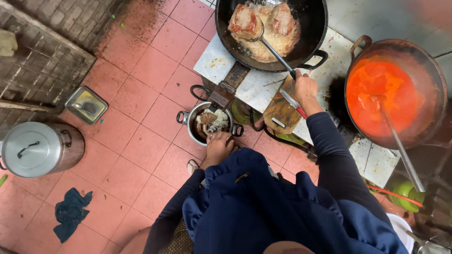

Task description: Preparing and cooking various ingredients in a kitchen environment.

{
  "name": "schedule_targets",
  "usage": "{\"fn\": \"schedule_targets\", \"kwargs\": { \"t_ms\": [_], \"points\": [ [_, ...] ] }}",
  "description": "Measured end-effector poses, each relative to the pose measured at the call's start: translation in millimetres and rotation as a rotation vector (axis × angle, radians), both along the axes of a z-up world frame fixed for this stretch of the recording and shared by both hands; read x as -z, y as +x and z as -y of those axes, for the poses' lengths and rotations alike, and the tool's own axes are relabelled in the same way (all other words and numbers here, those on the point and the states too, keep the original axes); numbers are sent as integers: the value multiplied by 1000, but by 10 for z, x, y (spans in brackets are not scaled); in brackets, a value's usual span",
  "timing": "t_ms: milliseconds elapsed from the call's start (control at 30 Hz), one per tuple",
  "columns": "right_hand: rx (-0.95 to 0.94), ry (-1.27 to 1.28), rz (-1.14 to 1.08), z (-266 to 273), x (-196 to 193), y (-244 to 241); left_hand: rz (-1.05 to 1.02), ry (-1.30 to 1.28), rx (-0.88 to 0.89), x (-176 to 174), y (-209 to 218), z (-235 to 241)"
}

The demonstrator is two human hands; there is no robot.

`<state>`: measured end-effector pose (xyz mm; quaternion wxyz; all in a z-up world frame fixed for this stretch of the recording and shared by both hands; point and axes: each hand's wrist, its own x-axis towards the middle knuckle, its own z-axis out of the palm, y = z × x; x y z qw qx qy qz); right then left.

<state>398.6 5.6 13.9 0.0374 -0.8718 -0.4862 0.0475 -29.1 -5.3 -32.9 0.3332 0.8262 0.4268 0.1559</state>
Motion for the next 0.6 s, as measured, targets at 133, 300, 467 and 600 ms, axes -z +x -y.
{"fn": "schedule_targets", "kwargs": {
  "t_ms": [133, 300, 467, 600],
  "points": [
    [-12, 14, 35, 85, -10, -113, -53, -8, 30, -208, 85, -23],
    [-21, 68, 144, 113, 146, -105, -13, 55, 34, -158, 101, -21],
    [36, 52, -21, 51, 38, -114, 6, 39, 34, -298, 109, -19],
    [106, 84, -231, 62, -122, -146, 38, 77, 20, -246, 117, -23]
  ]
}}
